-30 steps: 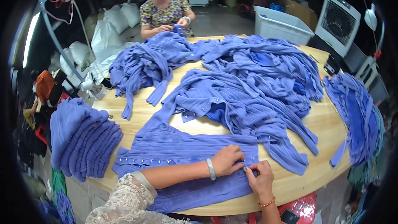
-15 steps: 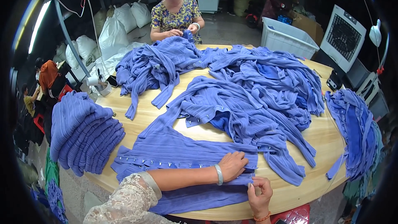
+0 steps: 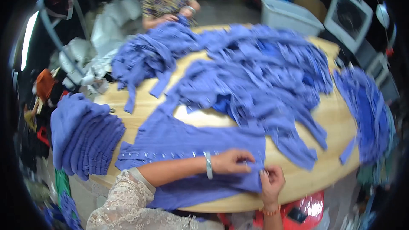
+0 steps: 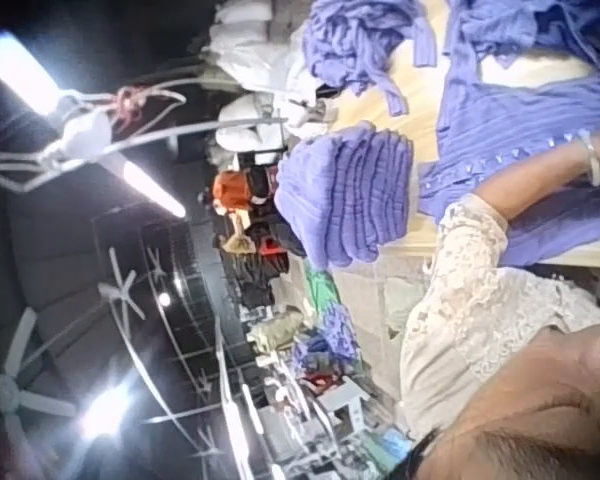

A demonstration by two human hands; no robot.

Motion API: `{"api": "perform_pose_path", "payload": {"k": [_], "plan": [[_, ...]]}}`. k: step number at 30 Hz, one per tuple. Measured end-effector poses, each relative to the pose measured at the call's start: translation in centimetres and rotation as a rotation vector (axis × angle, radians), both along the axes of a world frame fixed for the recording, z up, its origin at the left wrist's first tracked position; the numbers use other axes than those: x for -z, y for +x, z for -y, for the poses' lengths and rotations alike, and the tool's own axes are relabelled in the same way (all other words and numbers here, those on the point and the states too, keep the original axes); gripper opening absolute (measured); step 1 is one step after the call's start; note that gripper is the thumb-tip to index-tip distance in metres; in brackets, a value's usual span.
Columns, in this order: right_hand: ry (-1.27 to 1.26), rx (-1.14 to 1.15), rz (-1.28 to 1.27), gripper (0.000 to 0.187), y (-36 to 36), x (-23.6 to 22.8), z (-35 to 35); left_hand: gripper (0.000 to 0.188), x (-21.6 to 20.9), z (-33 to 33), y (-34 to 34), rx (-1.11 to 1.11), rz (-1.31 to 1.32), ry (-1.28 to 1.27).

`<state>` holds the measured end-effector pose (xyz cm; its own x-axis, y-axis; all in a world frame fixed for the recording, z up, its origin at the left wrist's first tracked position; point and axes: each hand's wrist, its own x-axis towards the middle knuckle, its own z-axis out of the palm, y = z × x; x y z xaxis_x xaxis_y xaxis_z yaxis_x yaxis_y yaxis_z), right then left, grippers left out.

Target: Fastening hook-and-eye closures on blue ribbed garments and folding them into stacks.

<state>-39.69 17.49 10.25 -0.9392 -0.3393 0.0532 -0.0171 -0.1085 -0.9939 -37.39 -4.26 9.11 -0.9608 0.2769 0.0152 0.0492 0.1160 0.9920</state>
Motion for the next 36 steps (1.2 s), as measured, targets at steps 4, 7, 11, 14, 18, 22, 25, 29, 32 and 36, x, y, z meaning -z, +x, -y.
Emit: {"api": "perform_pose_path", "payload": {"k": [4, 7, 11, 14, 18, 22, 25, 29, 32, 36], "plan": [[0.034, -0.135, 0.245, 0.056, 1.2, -2.5, 1.0, 0.028, -1.6, 1.0, 0.5, -0.202, 0.087, 0.038], [0.273, -0.249, 0.146, 0.070, 1.4, -1.1, -1.3, 0.028, -2.9, 0.1, -0.2, -0.199, 0.073, -0.150], [0.318, -0.276, 0.134, 0.034, 2.1, -0.7, -2.6, 0.029, -2.2, -1.2, -0.4, -0.256, -0.141, -0.308], [0.459, -0.207, 0.130, 0.019, 2.2, -2.6, -3.2, 0.030, -1.7, -1.6, -0.3, -0.275, -0.201, -0.421], [0.361, -0.178, -0.077, 0.019, 2.7, -2.7, -3.5, 0.029, -1.2, -1.8, -0.4, -0.304, -0.189, -0.444], [0.439, -0.140, -0.037, 0.016, 2.0, -2.4, -4.1, 0.028, -0.9, -2.0, -1.1, -0.354, -0.216, -0.452], [0.644, 0.032, -0.014, 0.014, 1.1, -3.1, -4.5, 0.027, -0.6, -2.1, -1.4, -0.401, -0.277, -0.474], [1.068, 0.075, -0.272, 0.011, 1.3, -2.7, -3.9, 0.031, 0.4, -2.3, -1.9, -0.402, -0.536, -0.603], [1.192, 0.090, -0.336, 0.015, 1.8, -3.3, -3.1, 0.037, 0.3, -3.1, -1.7, -0.364, -0.520, -0.679], [1.091, 0.098, -0.587, 0.020, 0.7, -3.8, -0.6, 0.046, -1.4, -2.2, 1.2, -0.419, -0.417, -0.646]]}}
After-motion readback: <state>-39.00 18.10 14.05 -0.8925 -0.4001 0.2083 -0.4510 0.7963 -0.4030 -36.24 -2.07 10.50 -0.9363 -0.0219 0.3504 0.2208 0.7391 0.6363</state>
